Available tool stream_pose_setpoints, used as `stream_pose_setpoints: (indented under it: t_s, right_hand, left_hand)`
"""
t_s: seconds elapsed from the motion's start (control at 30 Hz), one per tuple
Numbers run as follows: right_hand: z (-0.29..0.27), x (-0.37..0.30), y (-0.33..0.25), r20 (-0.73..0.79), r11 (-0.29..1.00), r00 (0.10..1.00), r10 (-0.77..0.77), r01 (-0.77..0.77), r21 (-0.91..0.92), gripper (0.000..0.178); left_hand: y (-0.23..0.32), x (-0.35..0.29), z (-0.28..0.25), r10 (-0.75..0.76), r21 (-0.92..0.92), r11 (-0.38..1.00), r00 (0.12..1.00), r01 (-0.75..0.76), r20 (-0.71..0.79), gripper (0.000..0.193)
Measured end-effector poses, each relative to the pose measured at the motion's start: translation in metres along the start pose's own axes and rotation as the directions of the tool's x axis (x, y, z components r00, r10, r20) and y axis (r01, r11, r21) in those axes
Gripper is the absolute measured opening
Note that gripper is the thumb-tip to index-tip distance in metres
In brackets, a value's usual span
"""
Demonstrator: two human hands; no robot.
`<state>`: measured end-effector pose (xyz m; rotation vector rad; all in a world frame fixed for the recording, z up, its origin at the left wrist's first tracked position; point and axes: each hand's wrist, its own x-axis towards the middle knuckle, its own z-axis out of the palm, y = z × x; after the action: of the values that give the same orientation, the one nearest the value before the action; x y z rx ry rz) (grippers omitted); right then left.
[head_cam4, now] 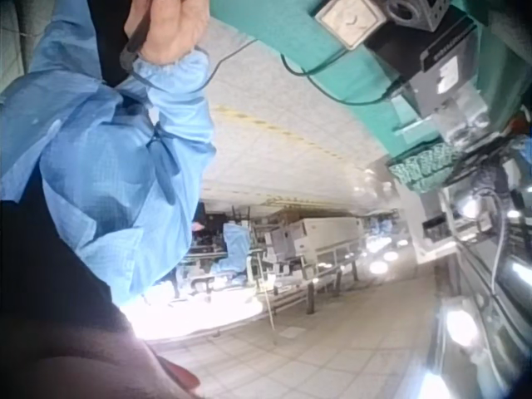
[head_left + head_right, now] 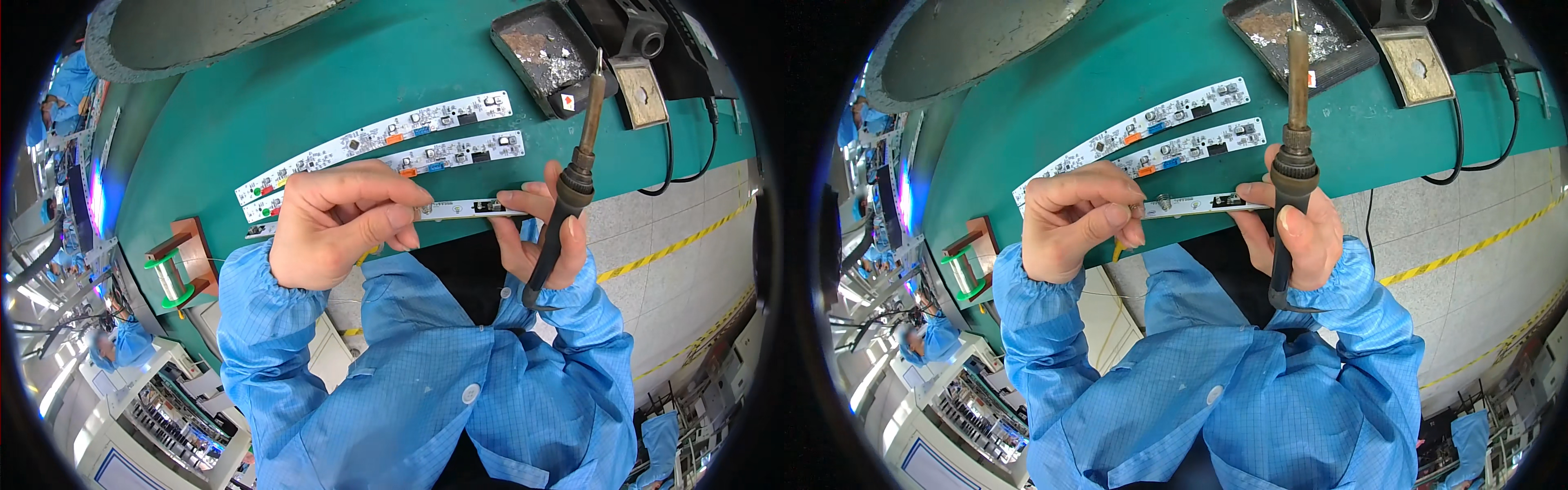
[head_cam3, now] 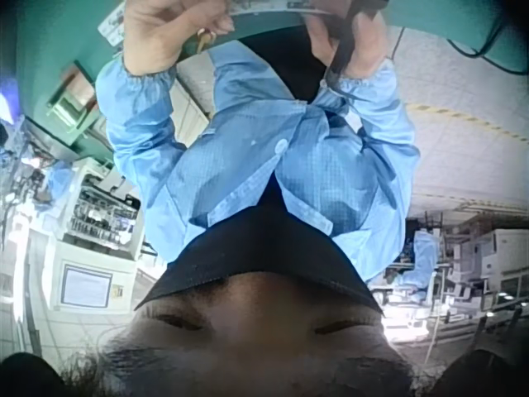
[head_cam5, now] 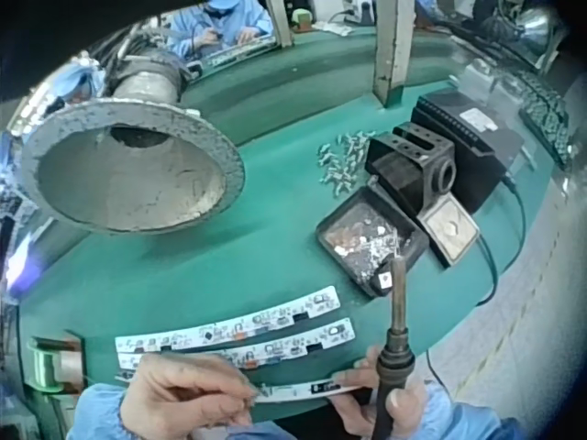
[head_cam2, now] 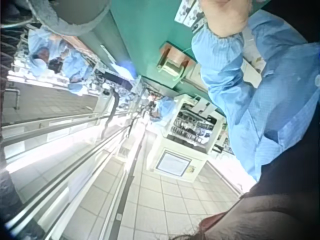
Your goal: Solder components or wires onto long electronic circuit strips at a manufacturing workbench.
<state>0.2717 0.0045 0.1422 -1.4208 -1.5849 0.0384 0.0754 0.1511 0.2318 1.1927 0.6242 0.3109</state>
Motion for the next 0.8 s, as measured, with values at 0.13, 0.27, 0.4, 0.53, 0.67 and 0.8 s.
stream_pose_setpoints:
  t_s: [0.13, 0.27, 0.4, 0.53, 0.67, 0.8]
  right_hand:
    - [0.000, 0.002, 0.001, -0.002, 1.000, 1.000, -0.016, 0.016, 0.009, 0.102]
    - [0.000, 0.001, 0.002, -0.003, 0.999, 1.000, -0.031, 0.031, 0.030, 0.101]
    - [0.001, 0.003, 0.002, -0.024, 0.999, 0.999, -0.032, 0.032, 0.039, 0.101]
    - [0.000, 0.005, 0.000, -0.023, 0.998, 1.000, -0.019, 0.020, 0.053, 0.101]
    - [0.000, 0.007, 0.001, -0.024, 0.998, 0.999, -0.032, 0.034, 0.061, 0.101]
    - [0.000, 0.007, 0.001, -0.010, 0.998, 1.000, -0.023, 0.024, 0.063, 0.102]
  left_hand:
    - [0.008, 0.003, 0.008, -0.141, -0.038, 0.990, 0.988, 0.138, -0.067, 0.017]
    - [0.002, 0.009, 0.006, 0.000, 0.023, 1.000, 1.000, 0.000, -0.004, 0.017]
    - [0.001, 0.014, 0.000, 0.074, 0.249, 0.966, 0.997, -0.078, 0.025, 0.018]
    - [0.004, 0.017, 0.003, 0.056, 0.294, 0.954, 0.998, -0.061, 0.027, 0.018]
    - [0.002, 0.023, 0.005, 0.192, 0.401, 0.888, 0.974, -0.224, 0.118, 0.021]
    - [0.002, 0.027, 0.011, 0.243, 0.533, 0.783, 0.947, -0.320, 0.210, 0.026]
